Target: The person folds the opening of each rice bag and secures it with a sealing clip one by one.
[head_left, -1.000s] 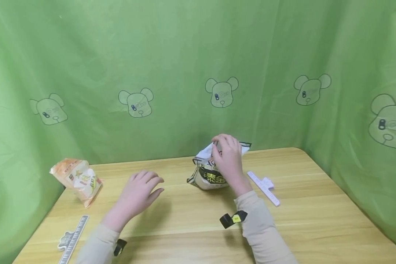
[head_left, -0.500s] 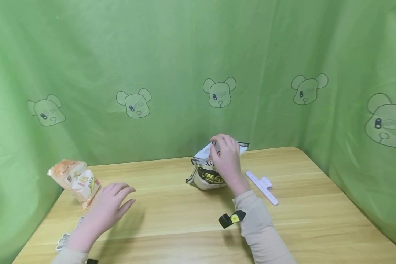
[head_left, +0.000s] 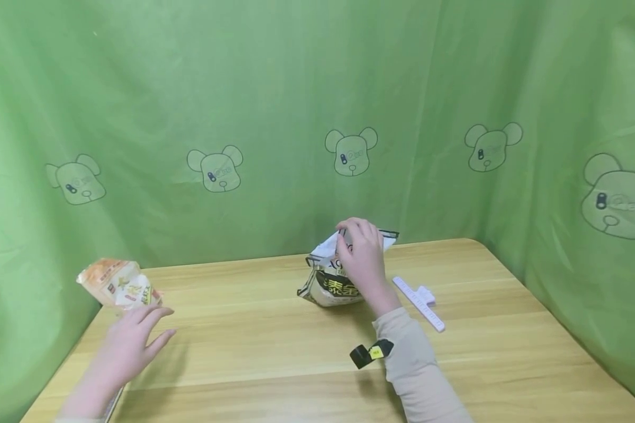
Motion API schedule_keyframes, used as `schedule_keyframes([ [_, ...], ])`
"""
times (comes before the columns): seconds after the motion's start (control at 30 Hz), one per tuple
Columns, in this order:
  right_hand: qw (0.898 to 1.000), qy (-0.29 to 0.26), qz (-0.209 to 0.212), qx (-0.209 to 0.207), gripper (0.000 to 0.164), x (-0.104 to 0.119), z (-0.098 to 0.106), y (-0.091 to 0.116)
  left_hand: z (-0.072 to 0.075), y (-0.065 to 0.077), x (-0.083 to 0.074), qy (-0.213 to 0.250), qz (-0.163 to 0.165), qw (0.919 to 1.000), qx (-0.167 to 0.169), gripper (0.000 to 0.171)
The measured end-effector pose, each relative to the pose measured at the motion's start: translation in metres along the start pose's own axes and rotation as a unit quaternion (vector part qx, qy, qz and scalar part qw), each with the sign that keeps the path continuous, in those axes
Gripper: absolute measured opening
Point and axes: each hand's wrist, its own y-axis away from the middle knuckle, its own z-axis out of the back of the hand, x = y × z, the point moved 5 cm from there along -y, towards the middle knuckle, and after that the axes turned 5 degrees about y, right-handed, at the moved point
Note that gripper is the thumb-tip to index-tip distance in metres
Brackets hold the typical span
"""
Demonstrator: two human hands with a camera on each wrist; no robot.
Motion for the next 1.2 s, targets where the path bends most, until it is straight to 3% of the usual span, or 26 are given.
schedule_keyframes([
  [0.17, 1.0, -0.003, -0.002, -0.003, 0.016, 0.0, 0.0, 0.001, 0.001, 0.013, 0.028, 0.013, 0.082, 0.9942, 0.068, 0.054],
  [0.5, 1.0, -0.001, -0.001, -0.005, 0.015, 0.001, 0.0, 0.001, 0.003, 0.038, 0.074, 0.026, 0.186, 0.9647, 0.185, 0.078],
  [0.83, 1.0, -0.001, -0.006, 0.002, 0.017, 0.0, 0.002, -0.002, 0.006, 0.057, 0.102, 0.053, 0.216, 0.9447, 0.241, 0.084],
  [1.2, 1.0, -0.003, -0.01, 0.009, 0.017, 0.001, 0.0, -0.002, 0.001, 0.073, 0.107, 0.097, 0.27, 0.9007, 0.327, 0.09],
])
